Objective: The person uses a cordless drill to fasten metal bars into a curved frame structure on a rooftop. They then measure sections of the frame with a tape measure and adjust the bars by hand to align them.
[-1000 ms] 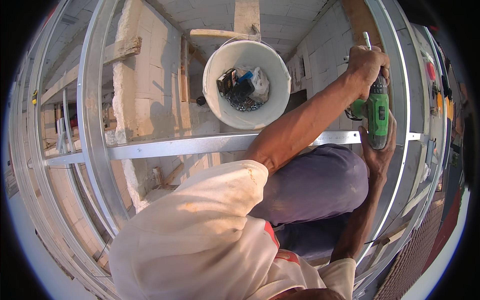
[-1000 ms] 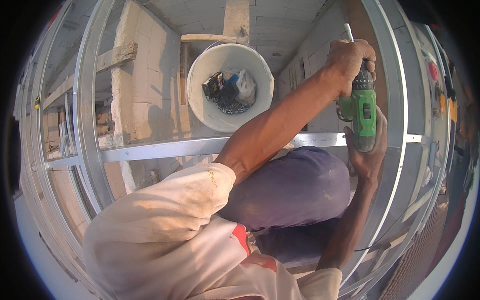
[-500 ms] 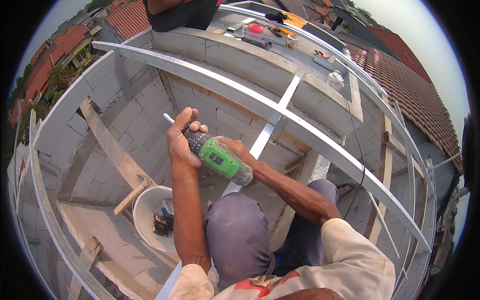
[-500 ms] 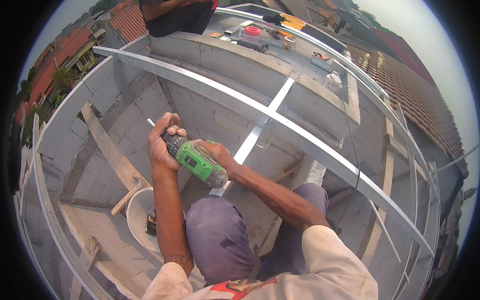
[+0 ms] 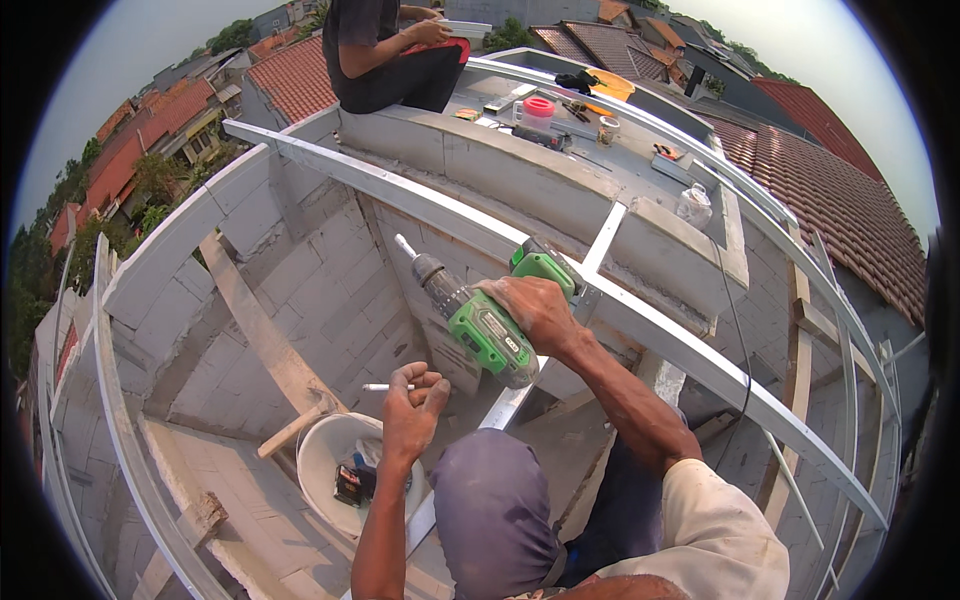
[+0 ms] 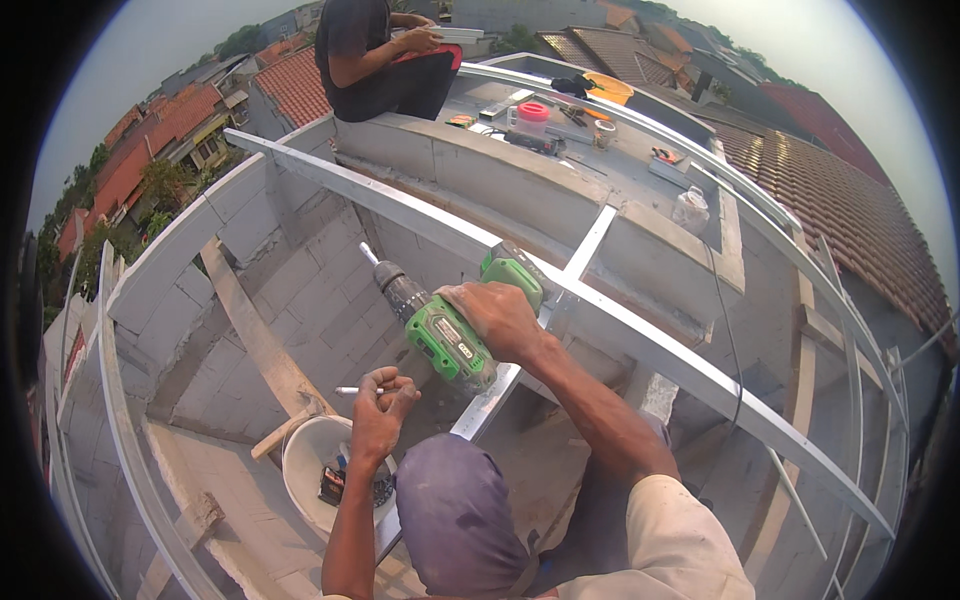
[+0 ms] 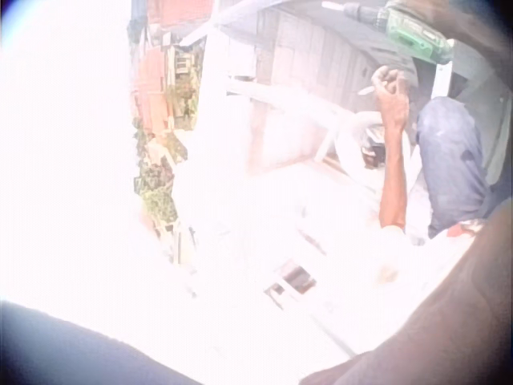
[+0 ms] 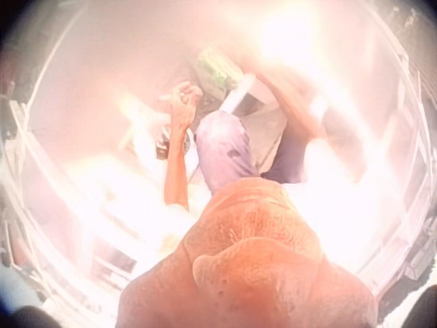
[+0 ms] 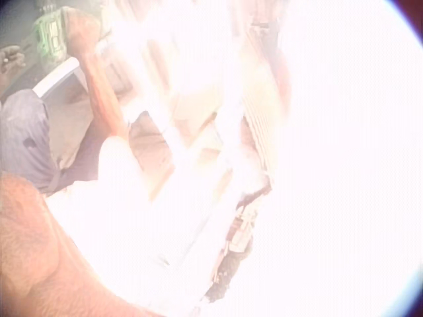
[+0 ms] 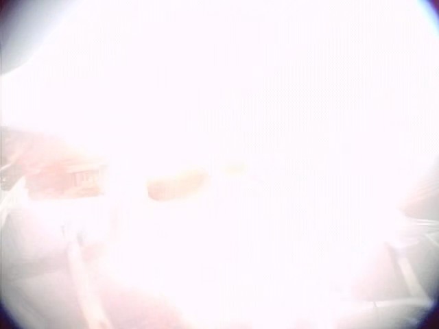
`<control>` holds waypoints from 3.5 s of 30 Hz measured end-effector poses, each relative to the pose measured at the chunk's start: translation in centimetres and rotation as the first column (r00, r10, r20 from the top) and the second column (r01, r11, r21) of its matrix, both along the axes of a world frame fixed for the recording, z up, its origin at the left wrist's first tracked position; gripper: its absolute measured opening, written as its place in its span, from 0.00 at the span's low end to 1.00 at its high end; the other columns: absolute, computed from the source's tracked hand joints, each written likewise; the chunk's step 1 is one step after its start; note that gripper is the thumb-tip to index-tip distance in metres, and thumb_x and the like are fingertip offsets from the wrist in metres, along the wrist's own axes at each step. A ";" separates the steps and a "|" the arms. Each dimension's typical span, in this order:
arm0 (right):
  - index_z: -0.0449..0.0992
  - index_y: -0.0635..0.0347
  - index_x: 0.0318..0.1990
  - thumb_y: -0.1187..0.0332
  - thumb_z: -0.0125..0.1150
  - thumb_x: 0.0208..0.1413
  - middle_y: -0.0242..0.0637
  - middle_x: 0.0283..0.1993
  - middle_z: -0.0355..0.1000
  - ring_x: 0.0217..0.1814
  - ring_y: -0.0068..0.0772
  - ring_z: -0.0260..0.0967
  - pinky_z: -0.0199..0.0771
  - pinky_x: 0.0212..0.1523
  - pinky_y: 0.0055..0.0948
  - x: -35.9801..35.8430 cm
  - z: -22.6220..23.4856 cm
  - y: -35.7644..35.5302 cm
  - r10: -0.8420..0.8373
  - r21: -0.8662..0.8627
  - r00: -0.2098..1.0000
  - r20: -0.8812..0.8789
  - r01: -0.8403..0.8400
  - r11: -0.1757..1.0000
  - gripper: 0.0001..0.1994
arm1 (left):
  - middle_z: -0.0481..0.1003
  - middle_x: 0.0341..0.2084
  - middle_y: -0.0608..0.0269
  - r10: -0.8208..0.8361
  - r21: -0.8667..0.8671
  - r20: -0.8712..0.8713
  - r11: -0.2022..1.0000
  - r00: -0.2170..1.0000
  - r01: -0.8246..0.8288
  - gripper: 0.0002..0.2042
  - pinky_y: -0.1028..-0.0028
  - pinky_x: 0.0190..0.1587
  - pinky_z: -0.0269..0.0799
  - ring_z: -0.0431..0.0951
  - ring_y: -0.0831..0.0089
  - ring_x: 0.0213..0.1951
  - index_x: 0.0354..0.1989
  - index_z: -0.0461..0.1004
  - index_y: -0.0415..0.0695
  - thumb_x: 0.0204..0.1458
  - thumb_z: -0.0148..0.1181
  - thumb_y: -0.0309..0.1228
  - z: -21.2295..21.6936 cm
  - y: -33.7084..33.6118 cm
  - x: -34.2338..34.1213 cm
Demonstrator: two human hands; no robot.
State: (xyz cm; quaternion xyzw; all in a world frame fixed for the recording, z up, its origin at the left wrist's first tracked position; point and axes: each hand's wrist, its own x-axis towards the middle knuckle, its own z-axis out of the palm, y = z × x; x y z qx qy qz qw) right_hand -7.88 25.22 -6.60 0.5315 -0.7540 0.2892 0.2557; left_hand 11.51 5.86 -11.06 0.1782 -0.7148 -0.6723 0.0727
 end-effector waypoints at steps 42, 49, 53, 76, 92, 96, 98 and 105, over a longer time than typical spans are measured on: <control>0.76 0.67 0.53 0.65 0.77 0.42 0.47 0.44 0.78 0.42 0.50 0.81 0.84 0.44 0.37 2.2 5.5 26.1 -0.662 -0.230 0.739 0.128 0.671 0.705 0.29 | 0.77 0.49 0.40 -0.451 -0.183 0.408 0.812 0.794 0.555 0.46 0.63 0.52 0.76 0.80 0.58 0.48 0.64 0.62 0.29 0.44 0.82 0.45 -7.6 8.2 -7.7; 0.76 0.64 0.58 0.71 0.74 0.48 0.48 0.51 0.80 0.48 0.45 0.83 0.84 0.48 0.37 2.6 6.0 25.8 -0.644 -0.044 0.760 0.082 0.649 0.760 0.27 | 0.78 0.47 0.41 -0.413 -0.159 0.386 0.851 0.825 0.501 0.46 0.64 0.50 0.77 0.81 0.59 0.46 0.64 0.62 0.28 0.43 0.82 0.44 -7.3 9.5 -7.1; 0.77 0.59 0.60 0.70 0.76 0.46 0.45 0.52 0.81 0.49 0.43 0.83 0.84 0.51 0.36 1.6 4.9 25.3 -0.733 0.068 0.678 -0.054 0.735 0.675 0.30 | 0.79 0.47 0.39 -0.342 -0.253 0.411 0.848 0.845 0.466 0.47 0.65 0.51 0.77 0.82 0.59 0.46 0.64 0.61 0.27 0.40 0.82 0.41 -7.9 7.8 -6.9; 0.78 0.60 0.56 0.73 0.72 0.48 0.47 0.48 0.81 0.48 0.51 0.82 0.80 0.48 0.41 4.3 7.6 32.9 -0.867 0.176 0.498 -0.005 0.854 0.490 0.24 | 0.73 0.58 0.28 -0.292 -0.358 0.401 0.823 0.868 0.442 0.51 0.61 0.62 0.72 0.76 0.45 0.61 0.68 0.56 0.24 0.42 0.81 0.42 -7.6 8.3 -7.0; 0.76 0.54 0.55 0.72 0.73 0.49 0.44 0.44 0.82 0.44 0.47 0.82 0.81 0.48 0.44 1.1 7.3 37.8 -0.904 0.438 0.405 -0.135 0.843 0.312 0.24 | 0.70 0.59 0.24 -0.186 -0.503 0.407 0.772 0.894 0.389 0.51 0.56 0.65 0.71 0.74 0.40 0.62 0.69 0.54 0.24 0.42 0.80 0.38 -5.1 12.4 -12.5; 0.76 0.56 0.52 0.69 0.70 0.51 0.46 0.41 0.82 0.44 0.51 0.82 0.81 0.46 0.47 -3.7 5.3 40.2 -0.914 0.480 0.390 -0.114 0.827 0.293 0.20 | 0.71 0.59 0.26 -0.172 -0.549 0.405 0.740 0.898 0.390 0.50 0.55 0.65 0.71 0.74 0.40 0.62 0.68 0.56 0.24 0.42 0.79 0.40 -5.4 14.1 -13.0; 0.76 0.56 0.50 0.64 0.69 0.53 0.47 0.37 0.82 0.43 0.52 0.82 0.81 0.43 0.49 -7.7 4.0 41.1 -0.924 0.503 0.369 -0.097 0.820 0.274 0.17 | 0.72 0.58 0.28 -0.162 -0.575 0.375 0.732 0.913 0.366 0.50 0.56 0.65 0.71 0.74 0.41 0.62 0.68 0.57 0.25 0.41 0.79 0.40 -6.1 13.9 -13.2; 0.76 0.55 0.55 0.69 0.71 0.50 0.46 0.45 0.82 0.46 0.51 0.82 0.81 0.47 0.46 -13.0 2.5 43.7 -0.891 0.514 0.445 0.094 0.745 0.426 0.23 | 0.71 0.58 0.34 -0.143 -0.569 0.412 0.731 0.900 0.377 0.46 0.56 0.60 0.73 0.77 0.45 0.57 0.67 0.59 0.30 0.42 0.79 0.38 -4.3 14.8 -13.6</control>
